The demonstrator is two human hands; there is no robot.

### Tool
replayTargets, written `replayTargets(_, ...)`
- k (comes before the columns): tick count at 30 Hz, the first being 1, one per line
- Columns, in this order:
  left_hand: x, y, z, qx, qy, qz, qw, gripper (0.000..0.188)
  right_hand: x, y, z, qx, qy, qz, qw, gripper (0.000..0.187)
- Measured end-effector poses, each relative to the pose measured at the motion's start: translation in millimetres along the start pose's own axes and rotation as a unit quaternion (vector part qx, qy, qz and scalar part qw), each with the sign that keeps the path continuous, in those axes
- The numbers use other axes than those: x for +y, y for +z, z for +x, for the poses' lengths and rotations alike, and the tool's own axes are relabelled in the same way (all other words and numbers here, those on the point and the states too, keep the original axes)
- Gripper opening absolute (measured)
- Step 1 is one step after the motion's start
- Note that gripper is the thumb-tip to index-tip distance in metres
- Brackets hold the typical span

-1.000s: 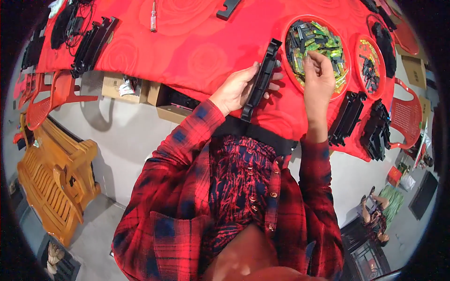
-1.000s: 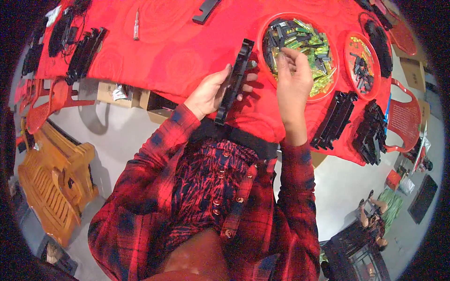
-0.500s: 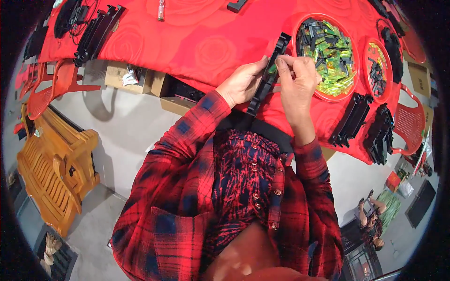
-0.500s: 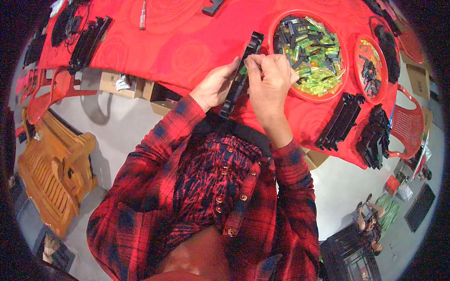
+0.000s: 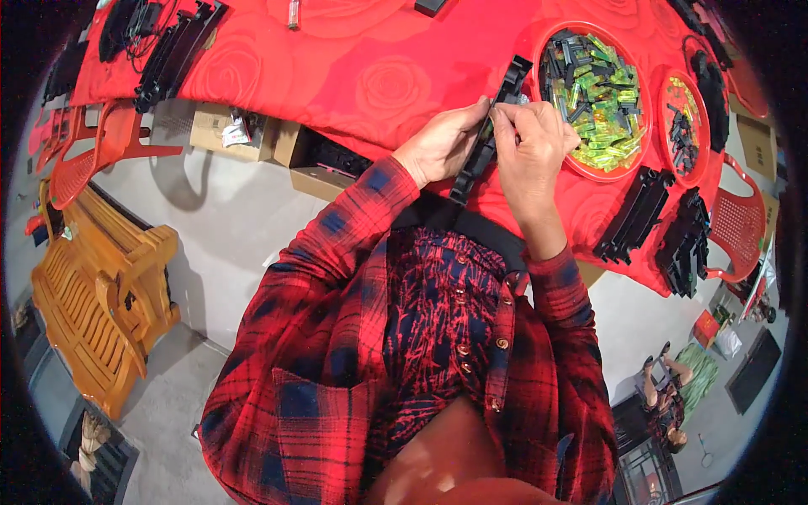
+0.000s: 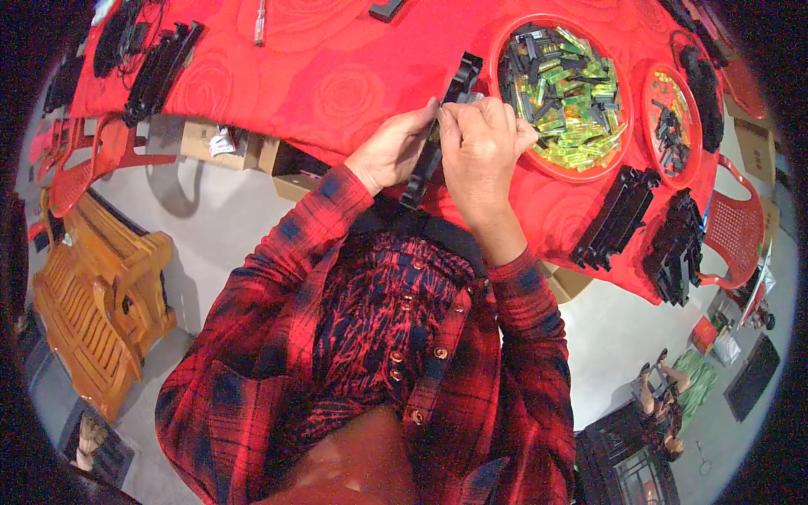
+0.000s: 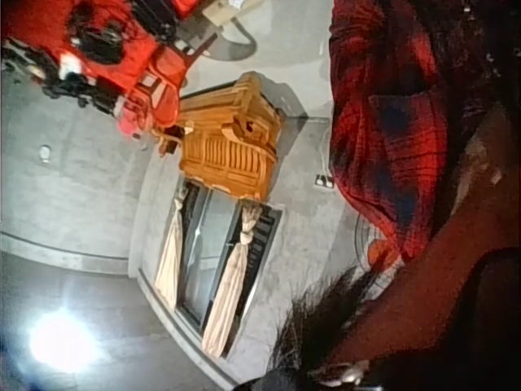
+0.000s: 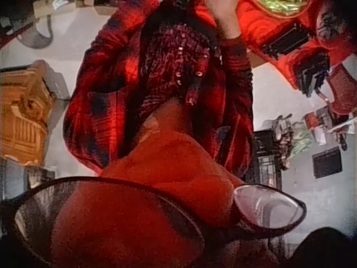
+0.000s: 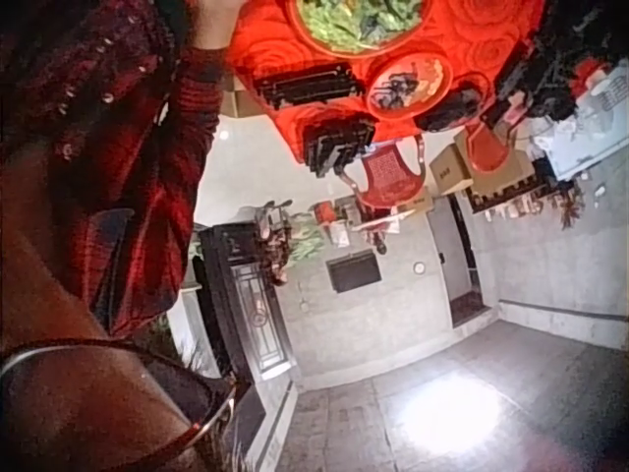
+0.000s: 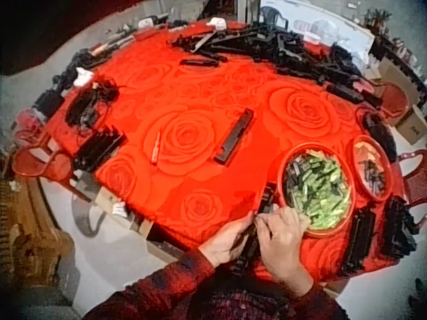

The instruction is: The person assembles various plastic components, including plastic gears and springs, into a plastic cartridge body by hand, snapping the toner cartridge parts together.

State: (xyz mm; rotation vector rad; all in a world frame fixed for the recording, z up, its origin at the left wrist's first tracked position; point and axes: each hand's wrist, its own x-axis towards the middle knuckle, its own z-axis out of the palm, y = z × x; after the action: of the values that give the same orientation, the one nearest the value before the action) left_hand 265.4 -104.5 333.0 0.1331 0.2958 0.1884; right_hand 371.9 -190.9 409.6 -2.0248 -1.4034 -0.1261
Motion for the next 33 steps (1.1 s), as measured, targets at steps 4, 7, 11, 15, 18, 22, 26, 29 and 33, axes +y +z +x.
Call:
replayTargets(4,0.8,3.7,-1.1,0.018,-0.001,0.014,1.0,0.034,-2.0,-4.0,0.6,-0.014,-0.021,-0.009,1.0,0.007)
replayTargets(7,-2.3,-1.1,2.6,0.04,0.003,0.026,0.999,0.037,-3.1,-8.8,2.5,-0.027,-0.056,-0.039,0.997,0.007)
replayTargets(11,-3.0,-10.4,4.6,0.005,-0.02,0.005,1.0,0.042,-8.8,-19.4,8.1,-0.07,-0.086,-0.09,0.99,0.01)
replayTargets(15,-3.5,-5.2,3.2,0.008,-0.015,0.021,1.0,0.042,-13.6,-26.0,10.0,-0.117,-0.132,-0.15,0.973,0.014)
replayTargets(18,-3.4,11.7,-1.2,0.039,0.007,0.077,0.996,0.042,-15.6,-26.3,9.3,-0.138,-0.149,-0.186,0.961,0.015)
replayTargets(22,-2.7,20.6,-4.6,0.059,0.021,0.106,0.992,0.043,-16.9,-23.8,6.8,-0.142,-0.146,-0.196,0.959,0.015)
replayTargets(26,-0.7,12.5,-4.2,0.051,0.007,0.083,0.995,0.041,-14.2,-16.2,4.8,-0.125,-0.114,-0.183,0.969,0.013)
replayTargets(29,-2.7,-3.0,-0.8,0.003,-0.004,0.023,1.0,0.039,-9.9,-11.8,-1.1,-0.064,-0.096,-0.137,0.984,0.012)
replayTargets(33,-3.4,1.3,0.4,0.005,0.028,0.035,0.999,0.035,-12.5,-11.5,-3.6,-0.045,-0.092,-0.137,0.985,0.013)
